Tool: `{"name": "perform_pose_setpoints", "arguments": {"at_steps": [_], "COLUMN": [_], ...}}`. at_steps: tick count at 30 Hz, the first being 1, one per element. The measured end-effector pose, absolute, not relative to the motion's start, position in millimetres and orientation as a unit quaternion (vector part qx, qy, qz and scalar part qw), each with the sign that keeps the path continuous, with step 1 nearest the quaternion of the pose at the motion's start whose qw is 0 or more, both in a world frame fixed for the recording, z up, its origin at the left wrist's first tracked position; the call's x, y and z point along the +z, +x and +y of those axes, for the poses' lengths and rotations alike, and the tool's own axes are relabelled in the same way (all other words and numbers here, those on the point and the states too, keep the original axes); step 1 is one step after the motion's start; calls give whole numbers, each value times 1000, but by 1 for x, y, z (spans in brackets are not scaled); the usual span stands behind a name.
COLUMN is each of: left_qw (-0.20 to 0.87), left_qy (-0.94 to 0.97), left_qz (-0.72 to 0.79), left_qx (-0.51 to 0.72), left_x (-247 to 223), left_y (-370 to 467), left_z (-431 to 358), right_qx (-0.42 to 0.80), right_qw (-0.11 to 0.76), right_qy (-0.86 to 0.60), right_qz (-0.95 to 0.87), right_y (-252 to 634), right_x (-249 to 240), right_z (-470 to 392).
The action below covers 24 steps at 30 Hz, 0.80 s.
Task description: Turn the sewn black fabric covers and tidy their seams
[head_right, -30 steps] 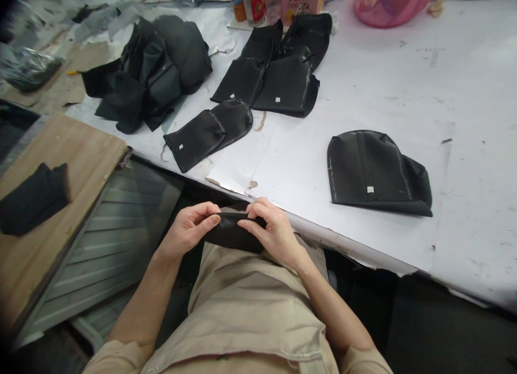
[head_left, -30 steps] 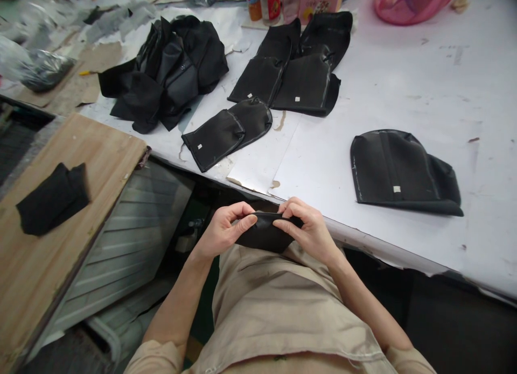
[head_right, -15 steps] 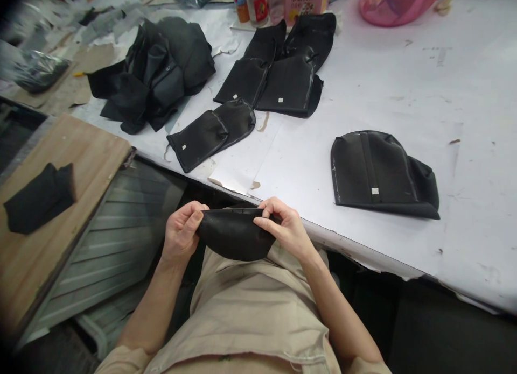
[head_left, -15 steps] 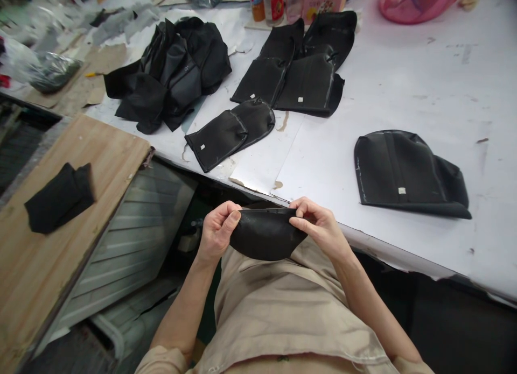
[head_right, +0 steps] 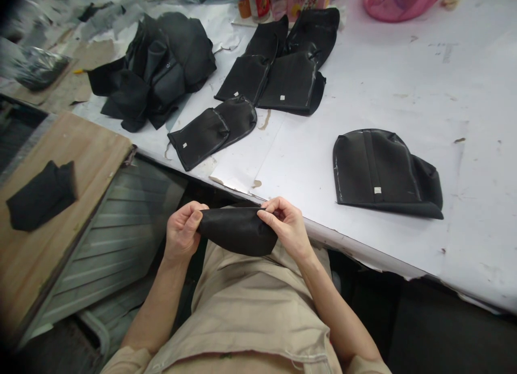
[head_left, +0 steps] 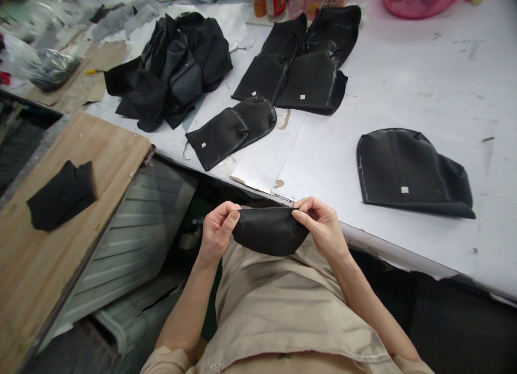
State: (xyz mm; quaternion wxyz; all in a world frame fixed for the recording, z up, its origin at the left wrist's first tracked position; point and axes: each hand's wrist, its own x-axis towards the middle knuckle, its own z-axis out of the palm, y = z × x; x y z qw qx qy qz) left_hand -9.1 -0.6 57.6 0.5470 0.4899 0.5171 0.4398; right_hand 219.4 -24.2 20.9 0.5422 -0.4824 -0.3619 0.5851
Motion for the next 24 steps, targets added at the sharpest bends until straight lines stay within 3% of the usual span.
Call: {"name": "perform_pose_setpoints", "arguments": {"at_steps": [12, 24], "left_qw": [567, 577], "left_qy": [472, 474], "left_qz": [503, 474], "left_qx": [450, 466], "left_x": [54, 46], "left_y": [-15, -15], "left_z": [5, 3], "right_qx": [639, 574], "right_qw": [489, 529], "right_qy": [-448, -493], "right_qz": [-390, -385], "right_y": [228, 220], "right_x": [26, 21], "right_z": [-20, -20]}}
